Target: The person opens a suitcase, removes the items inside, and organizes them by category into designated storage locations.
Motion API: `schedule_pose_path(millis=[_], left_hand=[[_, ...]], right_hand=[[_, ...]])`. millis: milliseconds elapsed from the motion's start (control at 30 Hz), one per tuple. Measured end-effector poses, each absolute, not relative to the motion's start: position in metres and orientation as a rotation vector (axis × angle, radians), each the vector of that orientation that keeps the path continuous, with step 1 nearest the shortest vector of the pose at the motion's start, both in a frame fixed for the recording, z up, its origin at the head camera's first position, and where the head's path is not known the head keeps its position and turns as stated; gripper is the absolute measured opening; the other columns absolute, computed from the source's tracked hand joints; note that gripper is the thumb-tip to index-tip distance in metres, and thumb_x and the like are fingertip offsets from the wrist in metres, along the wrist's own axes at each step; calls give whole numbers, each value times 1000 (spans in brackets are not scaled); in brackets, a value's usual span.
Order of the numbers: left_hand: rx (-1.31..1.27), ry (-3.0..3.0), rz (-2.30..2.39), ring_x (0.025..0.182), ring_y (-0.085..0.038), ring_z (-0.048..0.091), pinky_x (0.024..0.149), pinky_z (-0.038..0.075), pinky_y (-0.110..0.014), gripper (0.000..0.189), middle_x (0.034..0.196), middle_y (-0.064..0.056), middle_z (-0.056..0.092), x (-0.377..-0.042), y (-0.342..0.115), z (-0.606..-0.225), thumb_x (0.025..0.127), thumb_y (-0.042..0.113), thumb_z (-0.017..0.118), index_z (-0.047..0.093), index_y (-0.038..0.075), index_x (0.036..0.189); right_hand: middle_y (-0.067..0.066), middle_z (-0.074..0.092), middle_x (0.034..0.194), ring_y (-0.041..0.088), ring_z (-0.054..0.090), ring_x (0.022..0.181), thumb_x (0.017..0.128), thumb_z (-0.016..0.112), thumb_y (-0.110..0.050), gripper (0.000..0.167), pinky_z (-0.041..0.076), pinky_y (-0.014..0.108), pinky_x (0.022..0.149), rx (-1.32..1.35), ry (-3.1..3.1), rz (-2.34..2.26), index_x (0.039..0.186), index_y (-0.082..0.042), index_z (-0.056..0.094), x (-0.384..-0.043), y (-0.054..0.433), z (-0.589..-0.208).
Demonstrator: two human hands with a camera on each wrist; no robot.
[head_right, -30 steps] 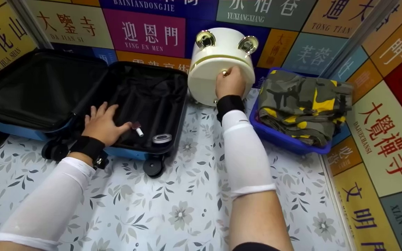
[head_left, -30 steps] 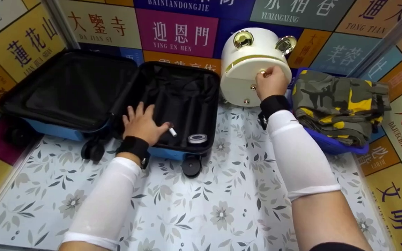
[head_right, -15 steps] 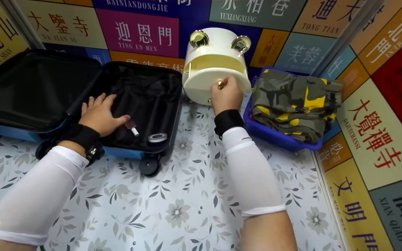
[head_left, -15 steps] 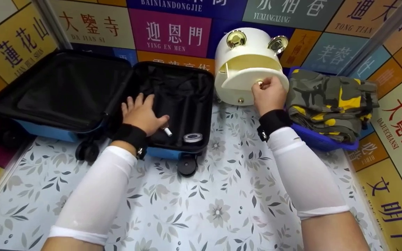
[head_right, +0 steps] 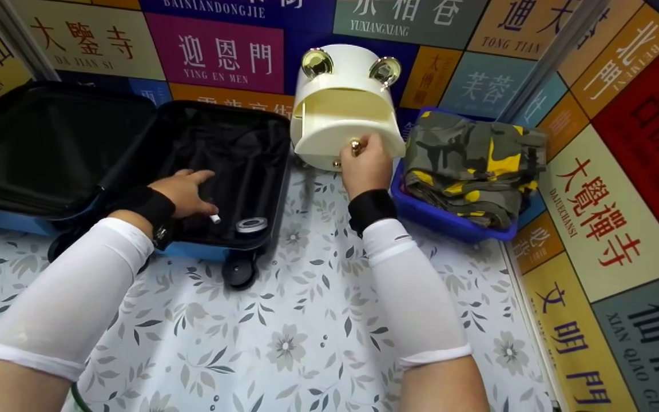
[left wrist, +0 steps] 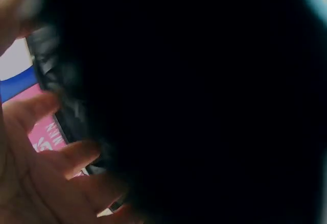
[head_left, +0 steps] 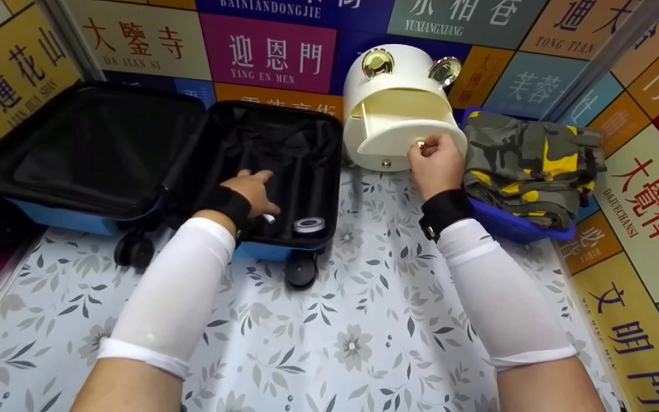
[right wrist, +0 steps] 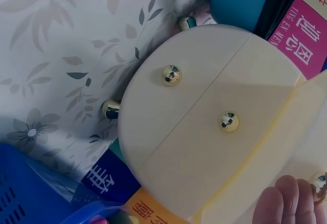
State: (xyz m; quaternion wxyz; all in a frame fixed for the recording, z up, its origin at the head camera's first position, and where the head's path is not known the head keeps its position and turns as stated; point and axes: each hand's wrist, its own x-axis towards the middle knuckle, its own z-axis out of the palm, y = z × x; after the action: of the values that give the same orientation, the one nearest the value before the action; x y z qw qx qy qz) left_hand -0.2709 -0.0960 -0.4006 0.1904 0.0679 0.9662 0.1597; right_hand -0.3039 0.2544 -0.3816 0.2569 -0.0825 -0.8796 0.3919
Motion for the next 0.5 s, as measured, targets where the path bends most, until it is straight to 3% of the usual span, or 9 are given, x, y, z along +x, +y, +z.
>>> schedule_pose_path(millis=[100, 400, 500], left_hand=[[260, 2679, 365, 144, -51, 41, 112, 42, -57, 90, 162, -36, 27, -272, -91, -400, 93, 41, 76, 31, 13, 166], [518, 2522, -64, 150, -45, 34, 115, 40, -52, 77, 160, -31, 38, -279, -67, -418, 96, 31, 72, 39, 13, 163], [680, 2464, -270, 136, -40, 52, 108, 47, -49, 53, 144, -25, 59, -297, -62, -445, 96, 28, 67, 62, 4, 144]], right_hand=[[7, 66, 84, 21, 61, 78, 91, 70, -21, 20, 45, 26, 70, -225, -2394, 1052, 97, -2, 65, -300, 255, -384], [11, 75, 90, 25, 69, 82, 93, 74, -27, 28, 51, 34, 76, -225, -2406, 1056, 102, -1, 68, -290, 258, -388], [12, 75, 93, 24, 70, 84, 93, 75, -27, 32, 51, 31, 76, -230, -2390, 1106, 107, 1, 67, -286, 261, -387]])
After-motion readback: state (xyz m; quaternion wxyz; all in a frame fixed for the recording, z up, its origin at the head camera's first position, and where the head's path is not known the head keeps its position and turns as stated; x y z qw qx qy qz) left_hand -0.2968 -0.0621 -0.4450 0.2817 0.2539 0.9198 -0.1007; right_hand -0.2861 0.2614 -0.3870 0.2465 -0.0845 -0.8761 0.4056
